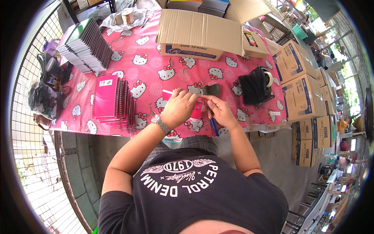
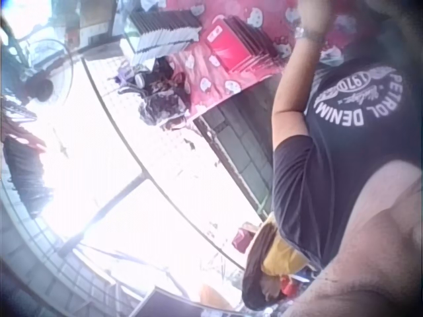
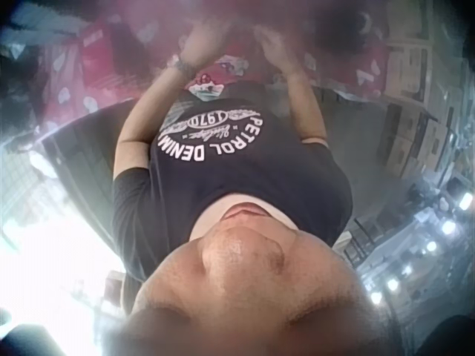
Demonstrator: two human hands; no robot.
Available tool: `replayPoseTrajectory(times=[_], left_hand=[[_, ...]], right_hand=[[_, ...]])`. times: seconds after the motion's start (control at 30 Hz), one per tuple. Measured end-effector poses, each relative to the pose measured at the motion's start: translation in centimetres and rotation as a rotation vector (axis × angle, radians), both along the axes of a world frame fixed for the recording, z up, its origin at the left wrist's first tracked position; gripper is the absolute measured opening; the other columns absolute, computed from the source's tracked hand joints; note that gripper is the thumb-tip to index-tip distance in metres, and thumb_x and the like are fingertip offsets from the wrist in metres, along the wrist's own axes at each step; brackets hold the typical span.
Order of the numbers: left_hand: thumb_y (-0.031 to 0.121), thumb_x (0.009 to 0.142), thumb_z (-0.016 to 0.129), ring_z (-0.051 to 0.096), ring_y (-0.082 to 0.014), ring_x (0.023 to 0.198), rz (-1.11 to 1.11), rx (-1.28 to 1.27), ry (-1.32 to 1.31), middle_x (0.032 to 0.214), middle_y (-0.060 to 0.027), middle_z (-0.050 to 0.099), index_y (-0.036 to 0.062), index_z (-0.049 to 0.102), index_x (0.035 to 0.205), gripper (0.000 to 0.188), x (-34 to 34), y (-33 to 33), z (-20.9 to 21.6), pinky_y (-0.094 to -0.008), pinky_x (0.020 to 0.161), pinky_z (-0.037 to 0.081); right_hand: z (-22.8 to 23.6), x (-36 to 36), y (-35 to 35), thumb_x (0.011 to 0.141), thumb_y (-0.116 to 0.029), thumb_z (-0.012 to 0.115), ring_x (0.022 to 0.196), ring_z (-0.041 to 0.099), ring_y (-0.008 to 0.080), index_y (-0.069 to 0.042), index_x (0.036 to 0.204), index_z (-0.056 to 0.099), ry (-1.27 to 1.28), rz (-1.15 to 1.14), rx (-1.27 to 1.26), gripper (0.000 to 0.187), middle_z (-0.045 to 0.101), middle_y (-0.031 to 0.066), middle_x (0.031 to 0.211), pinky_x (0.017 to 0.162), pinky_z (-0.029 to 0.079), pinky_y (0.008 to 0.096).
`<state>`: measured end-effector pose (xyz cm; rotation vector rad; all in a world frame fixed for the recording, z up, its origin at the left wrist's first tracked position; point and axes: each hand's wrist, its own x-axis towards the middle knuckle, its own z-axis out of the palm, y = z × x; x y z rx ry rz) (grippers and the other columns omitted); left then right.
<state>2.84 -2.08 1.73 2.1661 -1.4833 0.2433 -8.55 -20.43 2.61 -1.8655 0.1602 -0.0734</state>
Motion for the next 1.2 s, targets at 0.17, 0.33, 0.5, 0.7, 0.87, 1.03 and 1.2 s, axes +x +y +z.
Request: replayPoseTrajectory(times=[0.17,0.33,0.5,0.7,0.87,1.03,1.2], left_hand=[[0.013,0.085,0.062,0.061,-0.0244,0.095,0.009,0.030,-0.087,0.096,-0.0047,0.063,0.0139,0.056,0.113,0.029,-1.4,0.3,0.5,-0.0474,0.100,0.038],[0.019,0.085,0.065,0.061,-0.0242,0.093,-0.022,0.022,-0.052,0.090,-0.0037,0.062,0.0138,0.057,0.105,0.022,-0.9,0.7,0.5,-0.0459,0.099,0.039],[0.028,0.083,0.070,0.062,-0.0254,0.093,-0.029,-0.021,0.000,0.090,-0.0056,0.064,0.0132,0.059,0.103,0.027,-0.6,0.4,0.3,-0.0450,0.100,0.039],[0.028,0.079,0.074,0.061,-0.0260,0.087,0.003,-0.071,0.067,0.082,-0.0062,0.062,0.0105,0.056,0.094,0.029,0.8,0.2,-0.7,-0.0406,0.092,0.042],[0.028,0.079,0.074,0.060,-0.0249,0.084,-0.015,-0.120,-0.005,0.080,-0.0053,0.061,0.0099,0.056,0.093,0.029,1.1,-0.6,-0.9,-0.0394,0.090,0.042],[0.029,0.080,0.074,0.060,-0.0246,0.085,-0.016,-0.119,-0.004,0.081,-0.0054,0.061,0.0100,0.057,0.093,0.028,1.3,-0.6,-0.9,-0.0391,0.091,0.042],[0.029,0.080,0.074,0.060,-0.0244,0.085,-0.012,-0.132,-0.024,0.081,-0.0055,0.060,0.0099,0.057,0.094,0.028,0.9,-0.4,-1.1,-0.0389,0.091,0.042]], right_hand=[[1.2,-0.5,1.0,0.098,-0.015,0.060,0.062,0.058,0.0132,-0.002,0.115,0.060,-0.244,-0.027,-0.407,0.022,0.065,0.0081,0.086,0.059,0.048,0.0255],[2.1,-0.5,1.1,0.099,-0.013,0.057,0.061,0.062,0.0161,-0.003,0.122,0.054,-0.332,0.093,-0.539,0.025,0.065,0.0111,0.088,0.055,0.049,0.0289],[0.0,2.1,-3.5,0.103,-0.022,0.052,0.076,0.067,0.0190,-0.004,0.130,0.046,0.215,0.164,0.320,0.033,0.065,0.0112,0.098,0.066,0.056,0.0324],[2.8,1.9,-2.3,0.104,-0.030,0.050,0.074,0.067,0.0161,0.000,0.117,0.057,0.445,0.273,0.172,0.034,0.069,0.0081,0.091,0.069,0.055,0.0296],[1.3,0.4,0.1,0.097,-0.019,0.060,0.073,0.065,0.0134,0.001,0.107,0.066,0.040,-0.010,-0.235,0.023,0.070,0.0068,0.087,0.068,0.051,0.0273],[0.0,0.1,0.5,0.087,-0.007,0.070,0.084,0.063,0.0207,-0.002,0.106,0.069,-0.247,-0.064,-0.310,0.020,0.068,0.0092,0.093,0.073,0.050,0.0324],[-0.5,-0.1,1.1,0.081,-0.001,0.071,0.089,0.061,0.0256,-0.007,0.101,0.070,-0.452,-0.122,-0.469,0.021,0.065,0.0070,0.092,0.075,0.050,0.0353]])
